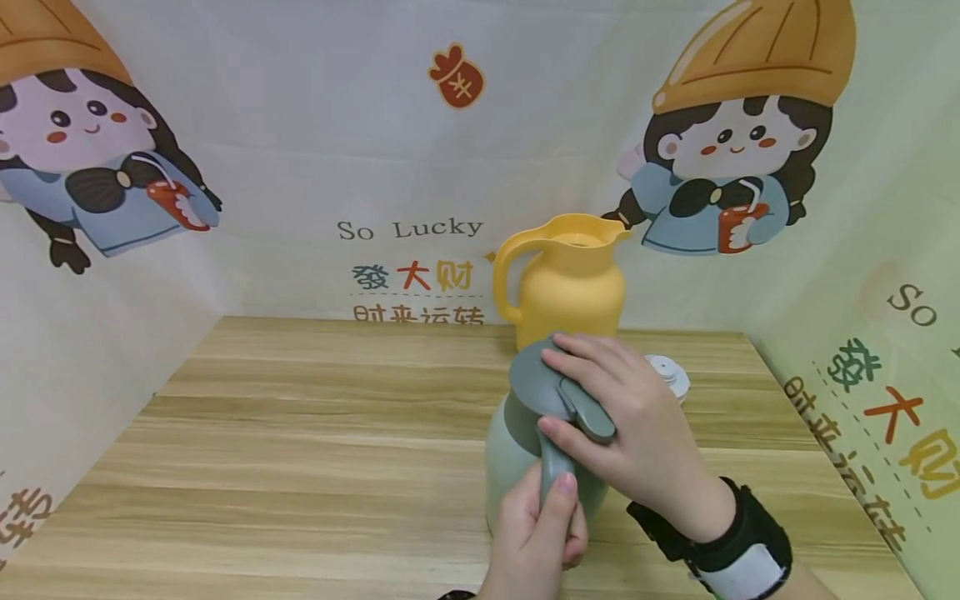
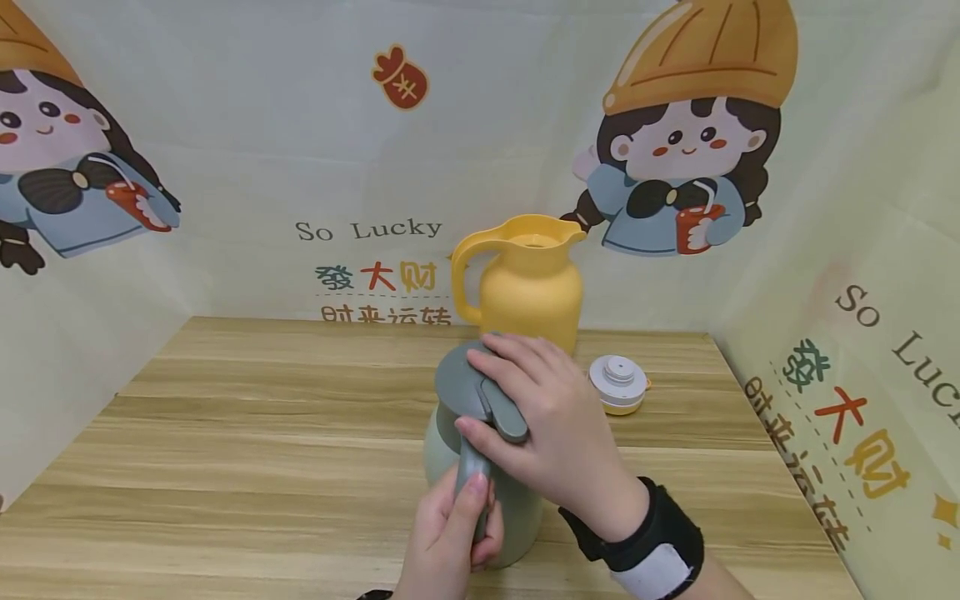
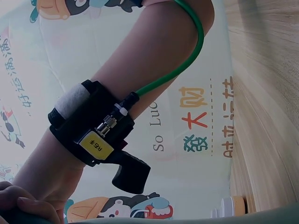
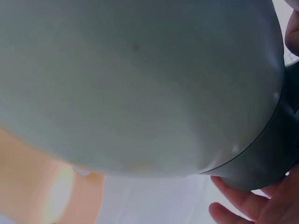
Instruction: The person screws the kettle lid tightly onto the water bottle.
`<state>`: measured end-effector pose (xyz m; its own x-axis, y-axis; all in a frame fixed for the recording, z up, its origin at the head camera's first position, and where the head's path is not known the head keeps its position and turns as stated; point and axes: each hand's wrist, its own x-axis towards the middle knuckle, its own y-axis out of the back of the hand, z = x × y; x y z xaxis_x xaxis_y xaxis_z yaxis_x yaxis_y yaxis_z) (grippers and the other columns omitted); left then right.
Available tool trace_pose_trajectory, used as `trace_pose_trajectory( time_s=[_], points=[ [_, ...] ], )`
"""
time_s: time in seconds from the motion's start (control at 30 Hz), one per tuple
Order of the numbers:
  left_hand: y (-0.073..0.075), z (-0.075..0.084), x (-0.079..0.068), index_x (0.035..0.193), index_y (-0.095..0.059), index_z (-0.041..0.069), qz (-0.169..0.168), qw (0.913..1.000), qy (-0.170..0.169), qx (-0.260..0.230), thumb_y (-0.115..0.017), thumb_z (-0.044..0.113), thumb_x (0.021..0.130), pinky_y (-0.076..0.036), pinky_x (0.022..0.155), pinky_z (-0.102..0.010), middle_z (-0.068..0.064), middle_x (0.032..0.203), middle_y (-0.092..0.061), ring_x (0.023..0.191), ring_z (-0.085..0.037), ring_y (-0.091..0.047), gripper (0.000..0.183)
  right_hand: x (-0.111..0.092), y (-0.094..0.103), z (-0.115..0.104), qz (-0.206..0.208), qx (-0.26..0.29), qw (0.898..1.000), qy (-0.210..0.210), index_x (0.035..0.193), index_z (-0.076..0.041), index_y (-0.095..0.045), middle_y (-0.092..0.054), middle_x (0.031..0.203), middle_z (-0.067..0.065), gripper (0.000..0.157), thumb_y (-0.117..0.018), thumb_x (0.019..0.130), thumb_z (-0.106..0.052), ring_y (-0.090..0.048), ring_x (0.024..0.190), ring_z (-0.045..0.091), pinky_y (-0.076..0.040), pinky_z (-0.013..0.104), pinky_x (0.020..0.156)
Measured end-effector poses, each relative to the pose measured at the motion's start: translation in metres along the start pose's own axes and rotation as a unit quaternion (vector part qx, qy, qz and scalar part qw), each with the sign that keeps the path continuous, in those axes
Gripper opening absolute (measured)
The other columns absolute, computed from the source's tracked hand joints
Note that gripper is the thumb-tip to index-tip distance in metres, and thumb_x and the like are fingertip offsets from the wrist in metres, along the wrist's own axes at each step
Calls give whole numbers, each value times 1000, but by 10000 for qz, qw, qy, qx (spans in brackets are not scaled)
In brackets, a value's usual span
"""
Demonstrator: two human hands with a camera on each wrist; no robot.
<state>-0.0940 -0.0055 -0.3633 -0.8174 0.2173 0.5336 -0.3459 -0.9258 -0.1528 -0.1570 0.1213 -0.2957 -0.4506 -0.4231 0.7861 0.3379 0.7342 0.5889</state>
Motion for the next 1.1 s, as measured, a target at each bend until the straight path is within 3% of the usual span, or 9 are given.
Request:
trace_pose_trajectory(
  time_s=[0.4,0.57,0.7,0.93,1.1],
  points=[
    [1,-2,0,77,-38,-5,31,10000,10,-7,-30,-4,98,-26,36,-15,-13,42,-34,38,-9,-31,23,-1,0,-3,-61,-413,9991,-58,119,-11,-58,-54,122,5,52,-55,86,-50,-47,113,23,-37,44,91],
    [1,0,0,78,-39,-6,12,10000,-34,-41,-31,-3,98,-26,35,-15,-14,42,-34,38,-8,-31,22,-2,8,7,-443,-51,9989,127,125,-13,-53,-50,127,5,60,-55,84,-57,-42,116,24,-29,50,94],
    [0,2,0,79,-39,-5,19,10000,31,-60,-31,-2,98,-26,36,-15,-14,43,-34,38,-7,-31,22,-3,13,18,-690,564,9956,305,129,-11,-49,-46,131,8,70,-47,84,-65,-38,120,28,-25,52,97],
    [0,3,-1,76,-39,-4,87,9999,103,52,-32,-1,98,-27,38,-14,-13,43,-35,39,-8,-32,23,8,15,34,-1127,2006,9701,772,131,-4,-44,-42,133,15,80,-45,84,-68,-37,121,32,-31,40,98],
    [0,2,-1,76,-39,-5,71,10000,46,41,-32,-2,98,-27,38,-13,-14,43,-35,39,-9,-32,23,23,16,35,-1612,2405,9528,919,131,-7,-45,-41,135,15,80,-40,84,-71,-35,123,32,-30,43,99]
  ],
)
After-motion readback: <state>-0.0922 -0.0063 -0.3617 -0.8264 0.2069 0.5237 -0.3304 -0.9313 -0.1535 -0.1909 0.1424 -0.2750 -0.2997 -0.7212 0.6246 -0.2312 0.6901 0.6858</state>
